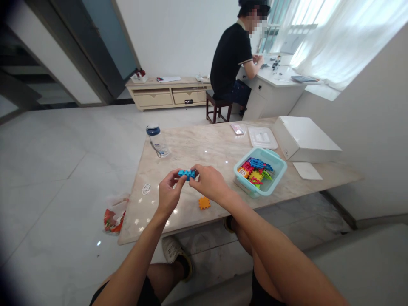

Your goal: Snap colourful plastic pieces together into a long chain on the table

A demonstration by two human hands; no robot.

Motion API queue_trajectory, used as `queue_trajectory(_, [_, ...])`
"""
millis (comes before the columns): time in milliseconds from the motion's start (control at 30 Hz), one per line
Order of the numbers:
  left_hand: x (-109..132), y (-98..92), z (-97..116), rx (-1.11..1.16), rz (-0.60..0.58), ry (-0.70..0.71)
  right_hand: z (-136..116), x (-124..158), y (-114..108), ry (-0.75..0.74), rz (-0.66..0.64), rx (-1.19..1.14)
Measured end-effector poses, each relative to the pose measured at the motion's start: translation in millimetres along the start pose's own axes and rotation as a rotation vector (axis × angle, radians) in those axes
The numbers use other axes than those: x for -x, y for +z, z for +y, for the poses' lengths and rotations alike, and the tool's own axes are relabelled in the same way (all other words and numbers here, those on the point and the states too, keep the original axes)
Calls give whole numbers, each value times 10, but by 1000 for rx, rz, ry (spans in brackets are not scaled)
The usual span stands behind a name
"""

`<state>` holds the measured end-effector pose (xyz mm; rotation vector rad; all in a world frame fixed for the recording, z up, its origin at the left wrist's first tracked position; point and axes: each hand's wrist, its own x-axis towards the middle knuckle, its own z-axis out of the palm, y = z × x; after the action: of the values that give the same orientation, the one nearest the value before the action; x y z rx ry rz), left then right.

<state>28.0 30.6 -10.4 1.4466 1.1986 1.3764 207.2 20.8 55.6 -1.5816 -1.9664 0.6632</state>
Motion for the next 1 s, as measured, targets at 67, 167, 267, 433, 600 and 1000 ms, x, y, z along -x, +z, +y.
queue_trajectory(67, [-20, 4, -41, 37, 16, -21, 45, -27, -7, -10, 8, -111])
queue_trajectory(167, [-56, 29, -81, 99, -19, -59, 136, -53, -55, -8, 8, -251])
queue_trajectory(267, [-46, 79, -66, 108, -61, -72, 223, -27, -123, 6, -20, -338])
queue_trajectory(433, [7, 173, -4, 110, -97, -101, 281, 50, -225, 11, -35, -351])
queue_trajectory(600, [-1, 197, -5, 193, -142, -175, 286, 72, -291, 10, -19, -305])
queue_trajectory(1000, [-24, 153, -21, 247, -98, -312, 505, 80, -344, 68, 45, -249])
